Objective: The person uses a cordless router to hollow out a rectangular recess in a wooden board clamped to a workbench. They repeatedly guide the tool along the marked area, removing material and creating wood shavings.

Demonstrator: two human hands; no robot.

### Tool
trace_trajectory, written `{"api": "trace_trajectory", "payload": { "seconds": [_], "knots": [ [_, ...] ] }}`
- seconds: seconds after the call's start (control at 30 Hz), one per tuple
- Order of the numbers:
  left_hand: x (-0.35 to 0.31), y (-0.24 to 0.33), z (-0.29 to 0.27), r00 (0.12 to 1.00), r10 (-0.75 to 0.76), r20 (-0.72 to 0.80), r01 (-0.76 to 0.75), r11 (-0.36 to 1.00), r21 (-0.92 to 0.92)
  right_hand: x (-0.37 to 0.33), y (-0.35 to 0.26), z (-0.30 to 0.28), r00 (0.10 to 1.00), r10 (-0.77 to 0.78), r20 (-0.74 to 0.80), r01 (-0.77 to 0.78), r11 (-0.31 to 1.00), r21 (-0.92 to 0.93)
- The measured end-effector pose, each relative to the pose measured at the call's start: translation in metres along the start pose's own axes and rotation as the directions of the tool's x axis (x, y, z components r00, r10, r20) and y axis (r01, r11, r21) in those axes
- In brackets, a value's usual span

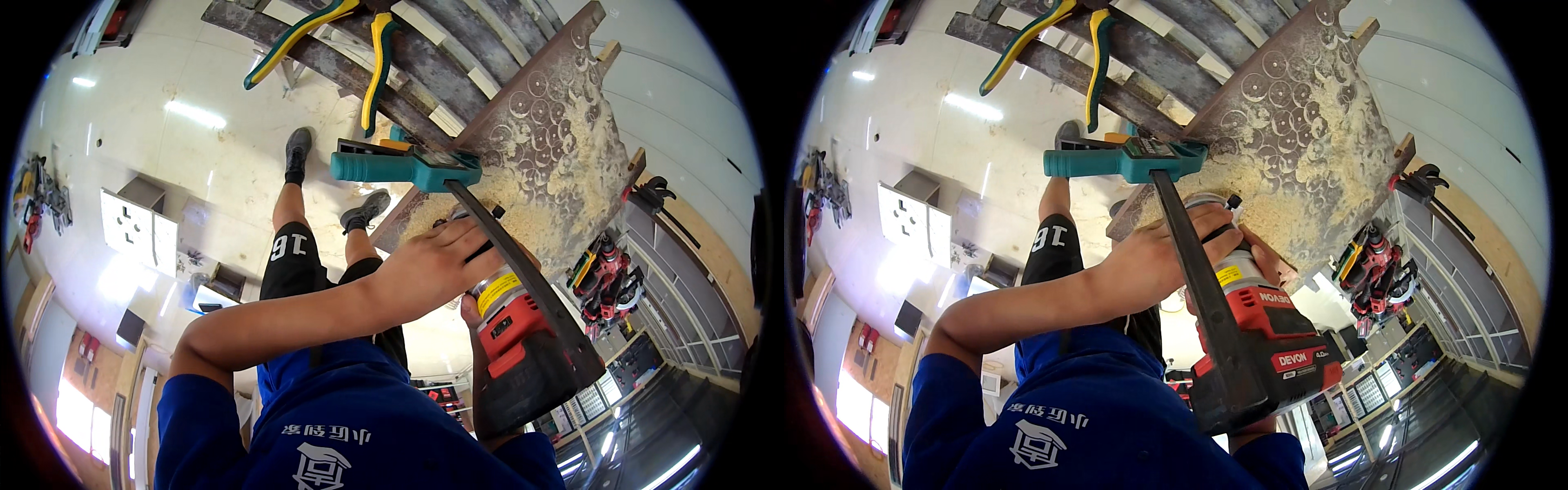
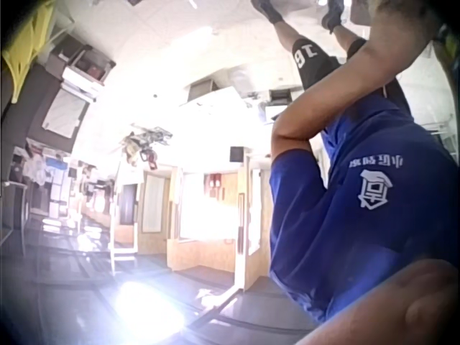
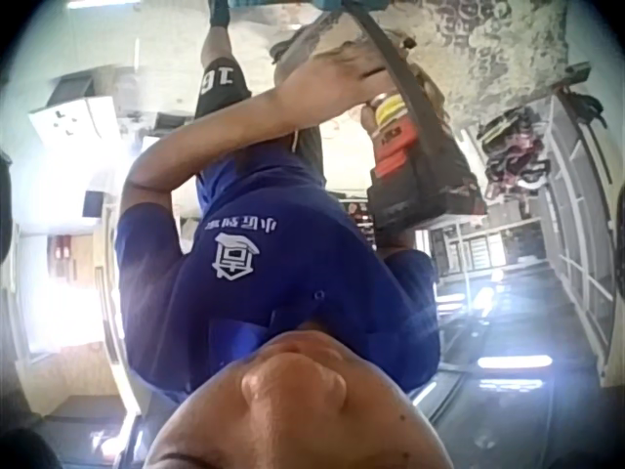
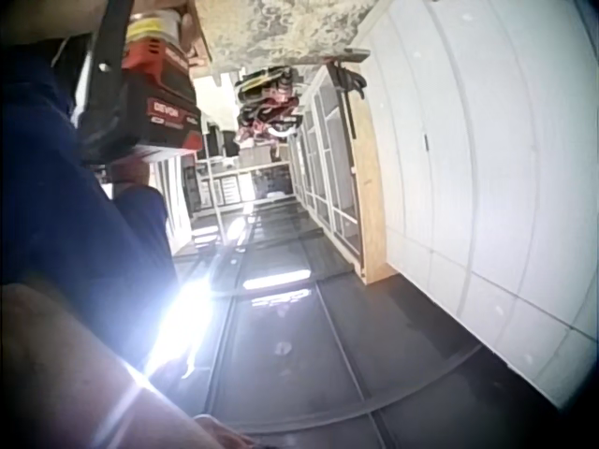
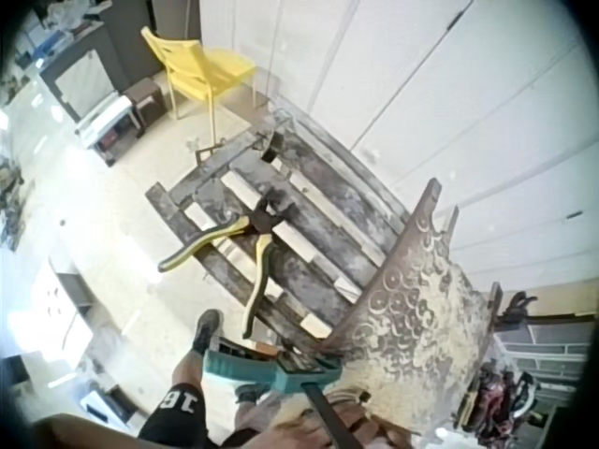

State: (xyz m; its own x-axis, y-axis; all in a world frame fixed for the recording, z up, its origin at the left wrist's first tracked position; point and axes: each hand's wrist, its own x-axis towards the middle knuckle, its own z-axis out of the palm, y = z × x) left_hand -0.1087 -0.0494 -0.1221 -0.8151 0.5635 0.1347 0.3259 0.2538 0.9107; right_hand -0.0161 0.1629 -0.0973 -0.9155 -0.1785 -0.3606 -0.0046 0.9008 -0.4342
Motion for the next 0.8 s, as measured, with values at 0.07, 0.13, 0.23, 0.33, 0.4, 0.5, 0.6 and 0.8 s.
{"api": "trace_trajectory", "payload": {
  "seconds": [0.07,0.13,0.23,0.33,0.4,0.5,0.6,0.8],
  "knots": [
    [0.0,-0.001,0.0,1.0,0.005,0.0,-0.005,1.0,-0.001,0.002,-0.007,-0.001,0.999,0.026,-0.019,-0.024,0.996,0.081],
    [0.0,0.0,-0.001,1.0,0.009,0.011,-0.009,1.0,-0.005,0.004,-0.013,-0.005,0.998,0.051,-0.032,-0.046,0.988,0.145],
    [0.001,-0.005,0.0,0.993,0.016,0.121,-0.014,1.0,-0.018,0.008,-0.021,-0.008,0.995,0.089,-0.045,-0.077,0.972,0.222],
    [0.005,-0.007,0.003,0.993,0.037,0.108,-0.035,0.999,-0.021,0.011,-0.029,-0.011,0.989,0.136,-0.061,-0.112,0.947,0.301],
    [0.004,-0.01,0.004,0.995,0.078,0.06,-0.071,0.992,-0.104,0.014,-0.039,-0.014,0.985,0.17,-0.042,-0.145,0.926,0.348],
    [0.017,-0.015,0.003,0.982,0.178,0.068,-0.165,0.973,-0.164,0.016,-0.054,-0.021,0.961,0.276,-0.023,-0.233,0.853,0.467],
    [0.024,-0.014,0.002,0.981,0.185,0.056,-0.171,0.965,-0.198,0.005,-0.059,-0.001,0.901,0.423,-0.094,-0.22,0.635,0.741],
    [0.026,-0.013,0.003,0.978,0.199,0.067,-0.182,0.962,-0.205,0.023,-0.047,0.009,0.882,0.21,-0.421,0.195,0.652,0.732]
  ]
}}
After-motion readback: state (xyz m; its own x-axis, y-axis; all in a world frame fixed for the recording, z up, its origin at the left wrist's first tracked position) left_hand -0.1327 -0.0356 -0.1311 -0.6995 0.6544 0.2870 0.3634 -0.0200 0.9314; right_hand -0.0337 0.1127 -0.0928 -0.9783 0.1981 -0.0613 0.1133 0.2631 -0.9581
